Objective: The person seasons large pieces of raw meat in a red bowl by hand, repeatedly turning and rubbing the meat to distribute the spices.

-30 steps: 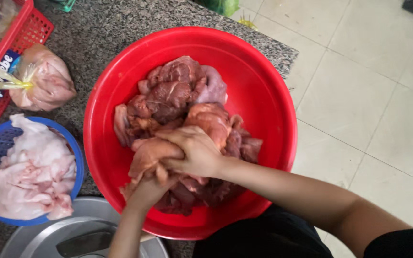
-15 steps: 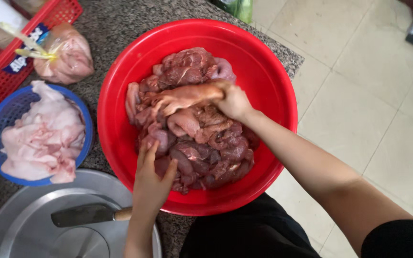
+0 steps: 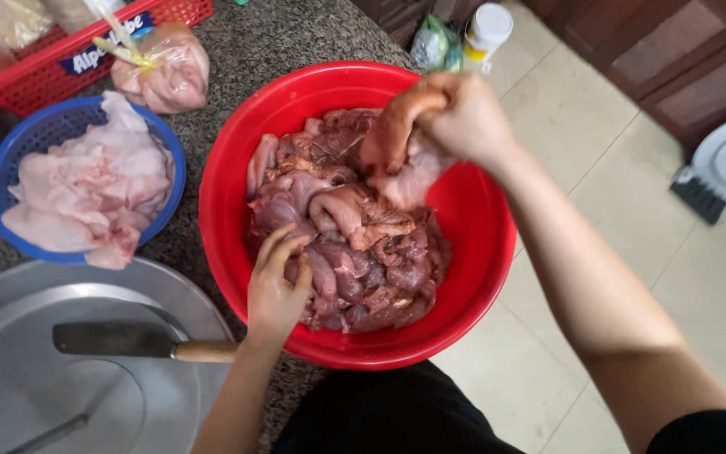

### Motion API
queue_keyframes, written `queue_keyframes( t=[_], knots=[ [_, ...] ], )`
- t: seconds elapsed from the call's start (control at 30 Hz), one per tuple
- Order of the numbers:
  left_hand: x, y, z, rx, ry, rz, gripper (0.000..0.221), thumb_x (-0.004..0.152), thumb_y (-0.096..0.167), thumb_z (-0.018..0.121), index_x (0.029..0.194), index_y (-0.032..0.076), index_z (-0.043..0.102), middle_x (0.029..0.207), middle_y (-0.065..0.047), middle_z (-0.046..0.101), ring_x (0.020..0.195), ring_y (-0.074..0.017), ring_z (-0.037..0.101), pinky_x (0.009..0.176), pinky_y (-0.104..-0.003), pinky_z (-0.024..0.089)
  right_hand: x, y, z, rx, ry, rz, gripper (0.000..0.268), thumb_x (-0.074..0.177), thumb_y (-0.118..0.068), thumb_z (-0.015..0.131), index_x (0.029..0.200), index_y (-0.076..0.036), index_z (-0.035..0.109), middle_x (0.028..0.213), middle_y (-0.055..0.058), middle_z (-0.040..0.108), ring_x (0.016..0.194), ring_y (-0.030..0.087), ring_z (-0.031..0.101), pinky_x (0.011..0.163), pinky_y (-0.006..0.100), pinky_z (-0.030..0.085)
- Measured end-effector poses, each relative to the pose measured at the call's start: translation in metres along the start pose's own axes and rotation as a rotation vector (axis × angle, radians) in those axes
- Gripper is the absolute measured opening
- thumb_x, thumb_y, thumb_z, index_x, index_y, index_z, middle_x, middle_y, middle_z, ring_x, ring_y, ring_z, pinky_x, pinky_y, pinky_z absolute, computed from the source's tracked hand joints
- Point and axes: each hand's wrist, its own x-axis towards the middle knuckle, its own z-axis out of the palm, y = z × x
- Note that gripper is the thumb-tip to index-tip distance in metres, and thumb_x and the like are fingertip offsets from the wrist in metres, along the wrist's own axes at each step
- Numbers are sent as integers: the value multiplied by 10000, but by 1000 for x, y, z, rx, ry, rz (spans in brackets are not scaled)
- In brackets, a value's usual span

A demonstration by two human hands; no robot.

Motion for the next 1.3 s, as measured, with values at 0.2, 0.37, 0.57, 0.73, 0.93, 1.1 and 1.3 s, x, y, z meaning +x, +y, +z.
queue_keyframes(
  t=[0.2,0.37,0.57,0.73,0.93,1.1,1.3],
  knots=[
    [-3,-1,-2,-35,21,-9,277,906,56,644,1180,48,683,1320,-144,661,1145,-326,676,967,-388,547,36,-57,-31,-38,-10,-83,140,873,-91,645,929,-7,742,809,112,729,755,175,724,691,345,577],
    [-2,-6,2,-41,56,-5,244,925,65,650,1164,33,682,1277,-146,683,1102,-327,703,940,-384,565,64,-75,-13,331,58,125,185,950,-180,642,995,-39,753,824,39,742,686,124,678,592,316,553],
    [0,-27,10,-20,164,-114,462,880,80,668,1323,-21,587,1389,-222,612,1225,-359,629,1024,-388,504,61,38,52,90,-181,387,344,872,-317,751,1032,-13,734,900,95,750,818,191,725,711,346,597],
    [32,-94,23,164,189,-89,785,891,250,782,1472,-127,412,1486,-386,470,1392,-490,450,1159,-445,335,-9,171,98,79,-41,449,537,925,-358,726,1282,37,653,1177,150,724,1107,225,697,948,340,542],
    [125,-125,43,-185,-52,-590,977,835,626,648,1503,-44,403,1436,-280,574,1357,-345,559,1125,-385,428,-64,225,122,394,-32,683,815,994,-599,568,1498,31,456,1480,247,511,1359,331,480,1125,432,382],
    [186,-125,49,-431,-330,-849,1040,761,753,600,1557,113,402,1478,-106,514,1351,-266,533,1077,-394,446,-26,202,136,830,-286,1075,971,906,-800,329,1558,-84,406,1558,139,479,1429,319,457,1160,501,329],
    [233,-156,87,-834,-467,-1047,977,816,750,674,1539,114,512,1384,-120,567,1136,-264,558,901,-435,497,26,190,176,1397,-586,982,1060,857,-858,334,1515,-40,482,1421,171,622,1288,330,611,1095,512,485]
  ],
)
